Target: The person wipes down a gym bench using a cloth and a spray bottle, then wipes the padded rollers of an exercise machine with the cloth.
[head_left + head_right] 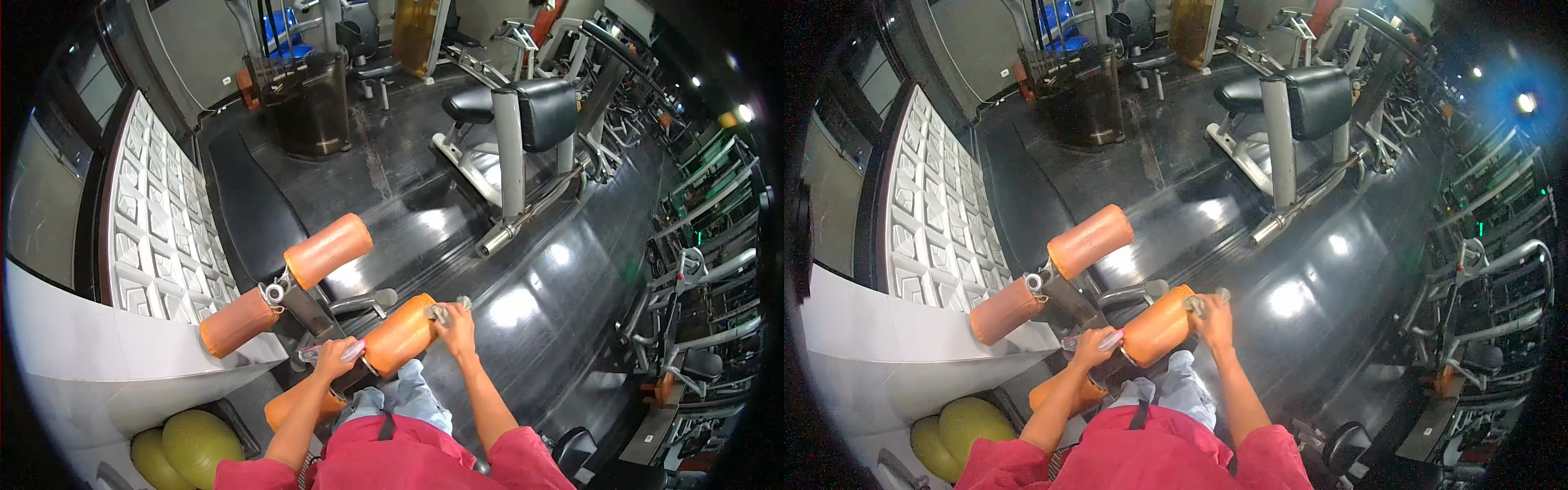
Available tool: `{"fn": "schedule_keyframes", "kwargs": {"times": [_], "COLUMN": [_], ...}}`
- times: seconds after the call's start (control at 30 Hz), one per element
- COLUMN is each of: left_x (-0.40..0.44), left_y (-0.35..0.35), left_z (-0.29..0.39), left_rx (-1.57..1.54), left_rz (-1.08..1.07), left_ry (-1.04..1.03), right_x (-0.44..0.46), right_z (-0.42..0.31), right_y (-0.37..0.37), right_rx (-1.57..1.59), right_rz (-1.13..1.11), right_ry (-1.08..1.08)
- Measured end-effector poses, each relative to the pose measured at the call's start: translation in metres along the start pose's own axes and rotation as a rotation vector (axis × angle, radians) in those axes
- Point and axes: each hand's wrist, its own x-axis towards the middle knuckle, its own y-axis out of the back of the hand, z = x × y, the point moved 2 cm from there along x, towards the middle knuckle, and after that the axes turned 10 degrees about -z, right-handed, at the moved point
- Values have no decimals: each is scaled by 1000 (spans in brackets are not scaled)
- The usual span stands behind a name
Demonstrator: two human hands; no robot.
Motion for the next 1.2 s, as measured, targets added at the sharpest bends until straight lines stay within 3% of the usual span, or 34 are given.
{"fn": "schedule_keyframes", "kwargs": {"times": [0.13, 0.23, 0.3, 0.43, 0.53, 0.7, 0.77, 0.83, 1.0, 1.13, 1.2], "left_x": [2, 7, 10, 13, 11, 7, 7, 5, 4, 0, -3], "left_y": [-4, -1, 3, 4, 5, 5, 4, 6, 6, 7, 14], "left_z": [-9, -9, -11, -12, -8, -6, -6, -2, -1, 2, 15], "left_rx": [12, 58, 34, 45, 8, 26, 24, -10, 18, -42, -19], "left_rz": [14, -16, -56, -103, -62, -58, -85, 22, 71, 38, 17], "left_ry": [-27, 71, 63, 86, 60, 110, 123, 25, -112, -125, -99], "right_x": [-5, -24, -41, -52, -33, 6, 5, -1, -42, -31, -12], "right_z": [-6, -30, -50, -74, -57, -5, -8, -21, -76, -54, -28], "right_y": [-22, -58, -87, -96, -60, -15, -23, -38, -99, -76, -58], "right_rx": [15, 117, -12, 54, -79, -19, -1, 50, -42, -142, -57], "right_rz": [23, -186, -225, -412, -308, -9, -7, -49, -264, -252, -139], "right_ry": [32, 98, 268, 347, 424, 9, 15, 3, 259, 326, 226]}}
